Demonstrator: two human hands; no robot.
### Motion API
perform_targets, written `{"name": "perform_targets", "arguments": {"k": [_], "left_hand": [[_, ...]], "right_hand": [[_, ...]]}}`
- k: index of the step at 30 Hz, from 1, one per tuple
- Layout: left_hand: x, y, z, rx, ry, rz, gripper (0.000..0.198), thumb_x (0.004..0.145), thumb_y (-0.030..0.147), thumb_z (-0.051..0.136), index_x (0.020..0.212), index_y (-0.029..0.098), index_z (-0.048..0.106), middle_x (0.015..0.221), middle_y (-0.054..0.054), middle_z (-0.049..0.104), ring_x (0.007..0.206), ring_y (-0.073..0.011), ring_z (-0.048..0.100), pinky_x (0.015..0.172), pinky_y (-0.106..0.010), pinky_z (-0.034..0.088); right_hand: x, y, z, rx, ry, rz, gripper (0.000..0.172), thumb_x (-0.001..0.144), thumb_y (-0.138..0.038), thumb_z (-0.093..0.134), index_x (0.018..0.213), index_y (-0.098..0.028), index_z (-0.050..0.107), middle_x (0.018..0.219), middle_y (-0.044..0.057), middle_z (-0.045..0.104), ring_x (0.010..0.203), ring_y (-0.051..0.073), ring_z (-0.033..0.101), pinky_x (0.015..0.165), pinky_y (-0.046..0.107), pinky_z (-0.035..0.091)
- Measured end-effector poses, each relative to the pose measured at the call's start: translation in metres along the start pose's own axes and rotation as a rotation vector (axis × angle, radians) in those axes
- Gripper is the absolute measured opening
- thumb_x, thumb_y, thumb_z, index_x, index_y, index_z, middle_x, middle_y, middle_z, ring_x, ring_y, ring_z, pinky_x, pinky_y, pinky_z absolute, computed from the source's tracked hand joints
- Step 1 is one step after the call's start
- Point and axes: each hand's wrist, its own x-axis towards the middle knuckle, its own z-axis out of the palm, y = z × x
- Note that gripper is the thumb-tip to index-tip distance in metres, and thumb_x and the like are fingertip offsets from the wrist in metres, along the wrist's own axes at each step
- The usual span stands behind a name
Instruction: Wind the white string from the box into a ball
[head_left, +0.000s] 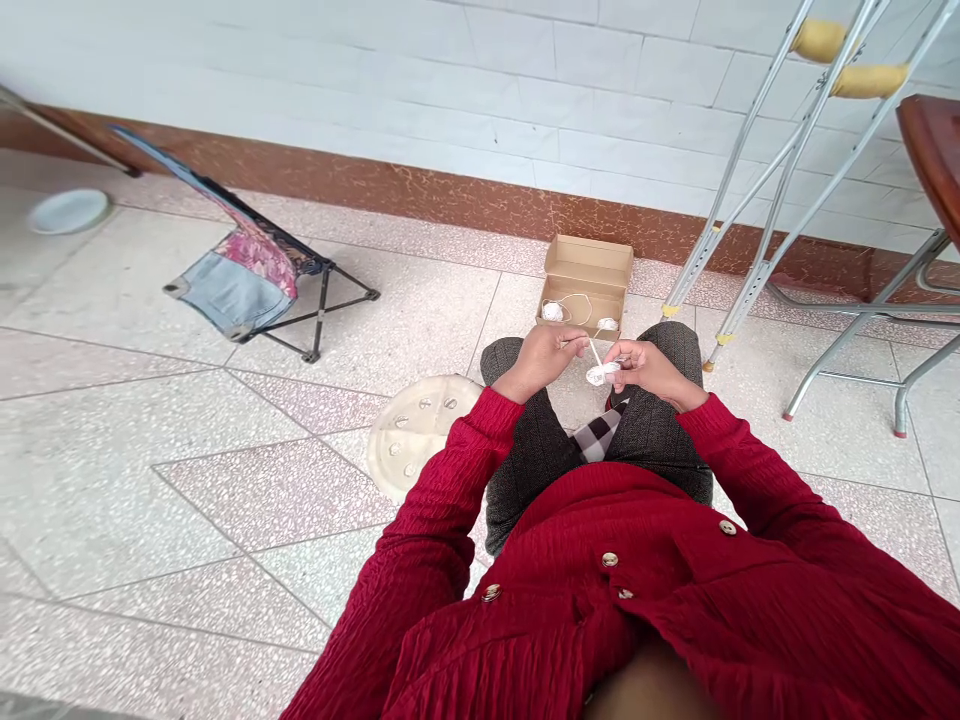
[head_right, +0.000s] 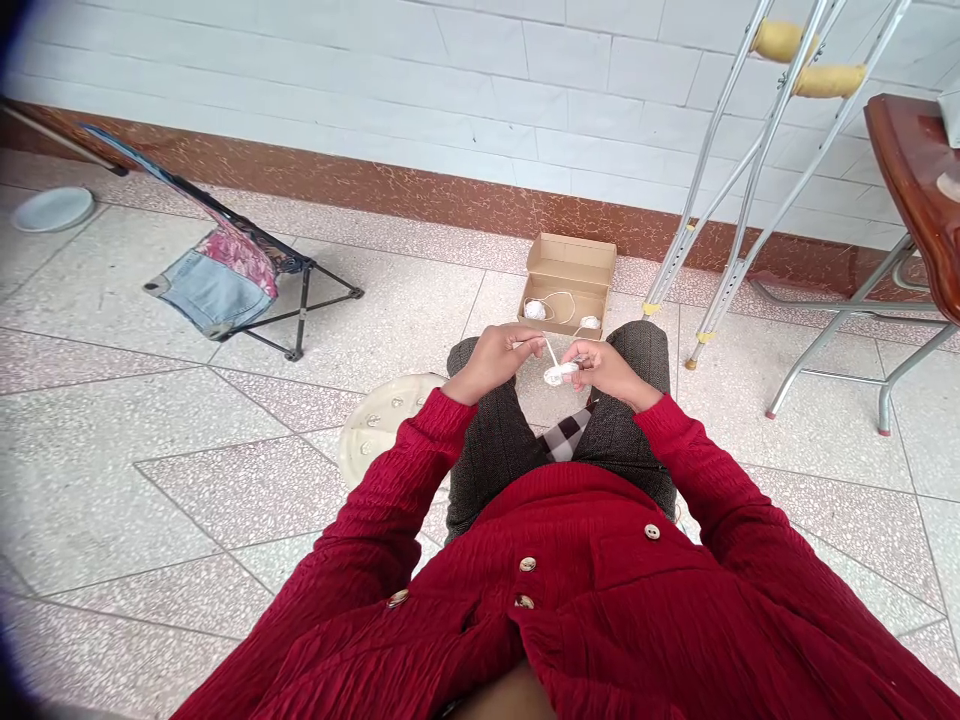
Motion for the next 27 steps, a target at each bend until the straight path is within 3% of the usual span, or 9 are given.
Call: {"name": "perform_targets", "arguments": {"k": [3,7,10,14,17,19,21,23,27], "left_hand": [[0.0,-0.002,0.008,-0.122,-0.041,-0.058,0.034,0.097,0.033,0.056,0.072,0.016,0.071,0.072,-0.002,0.071,0.069,-0.0151,0.062,0.072,-0.027,0.046],[-0.008,0.003,0.033,-0.258,-0.139,-0.099,0.038,0.096,0.036,0.057,0.067,0.016,0.069,0.072,-0.003,0.071,0.071,-0.0148,0.063,0.076,-0.027,0.047],[-0.015,0.009,0.043,-0.236,-0.173,-0.101,0.04,0.098,0.037,0.054,0.066,0.016,0.067,0.074,-0.002,0.071,0.072,-0.0143,0.063,0.077,-0.027,0.046],[-0.019,0.013,0.031,-0.078,-0.184,-0.085,0.039,0.097,0.035,0.053,0.065,0.016,0.064,0.068,0.0,0.067,0.067,-0.013,0.058,0.071,-0.026,0.041],[-0.018,0.011,0.015,0.034,-0.124,-0.054,0.036,0.097,0.034,0.055,0.067,0.017,0.067,0.066,-0.001,0.065,0.065,-0.0138,0.056,0.068,-0.027,0.039],[-0.015,0.009,0.007,0.079,-0.092,-0.009,0.035,0.096,0.034,0.057,0.067,0.017,0.068,0.066,-0.001,0.066,0.068,-0.0151,0.057,0.07,-0.028,0.04],[-0.013,0.007,0.006,0.045,-0.079,0.014,0.034,0.096,0.036,0.057,0.07,0.017,0.07,0.069,-0.002,0.069,0.072,-0.0162,0.059,0.073,-0.028,0.043],[-0.011,0.005,0.009,-0.052,-0.064,-0.01,0.035,0.098,0.038,0.056,0.075,0.017,0.072,0.074,-0.003,0.072,0.074,-0.0166,0.062,0.073,-0.027,0.045],[-0.012,0.005,0.023,-0.194,-0.068,-0.077,0.04,0.098,0.04,0.055,0.071,0.016,0.07,0.074,-0.003,0.072,0.073,-0.0151,0.064,0.076,-0.026,0.048]], "right_hand": [[-0.009,-0.02,0.003,0.216,-0.014,-0.035,0.042,0.065,-0.04,0.093,0.089,-0.02,0.066,0.076,-0.001,0.071,0.056,0.012,0.062,0.057,0.028,0.054],[-0.002,-0.043,-0.003,0.283,0.152,-0.143,0.044,0.066,-0.043,0.093,0.092,-0.022,0.065,0.078,-0.002,0.069,0.058,0.011,0.061,0.061,0.029,0.056],[0.012,-0.042,-0.01,0.139,0.36,-0.226,0.042,0.069,-0.046,0.09,0.093,-0.022,0.063,0.078,-0.001,0.067,0.061,0.013,0.059,0.063,0.03,0.055],[0.02,-0.019,-0.011,-0.283,0.527,-0.206,0.027,0.076,-0.039,0.082,0.088,-0.021,0.065,0.073,-0.001,0.063,0.061,0.013,0.053,0.059,0.028,0.048],[0.01,-0.003,-0.003,-0.356,0.312,-0.087,0.023,0.072,-0.034,0.082,0.083,-0.02,0.067,0.063,-0.004,0.059,0.055,0.012,0.051,0.055,0.026,0.044],[0.001,-0.001,0.003,-0.173,0.068,0.007,0.03,0.068,-0.036,0.087,0.083,-0.019,0.066,0.062,-0.004,0.061,0.052,0.013,0.055,0.052,0.026,0.047],[-0.007,-0.006,0.007,0.045,-0.071,0.043,0.037,0.066,-0.04,0.09,0.085,-0.019,0.066,0.066,-0.002,0.067,0.052,0.013,0.059,0.052,0.027,0.051],[-0.012,-0.017,0.007,0.194,-0.06,0.003,0.04,0.066,-0.04,0.092,0.088,-0.019,0.067,0.072,0.0,0.071,0.054,0.013,0.061,0.053,0.028,0.054],[-0.009,-0.043,0.003,0.317,0.1,-0.112,0.042,0.065,-0.04,0.095,0.09,-0.02,0.067,0.078,-0.001,0.071,0.056,0.011,0.061,0.056,0.027,0.057]]}}
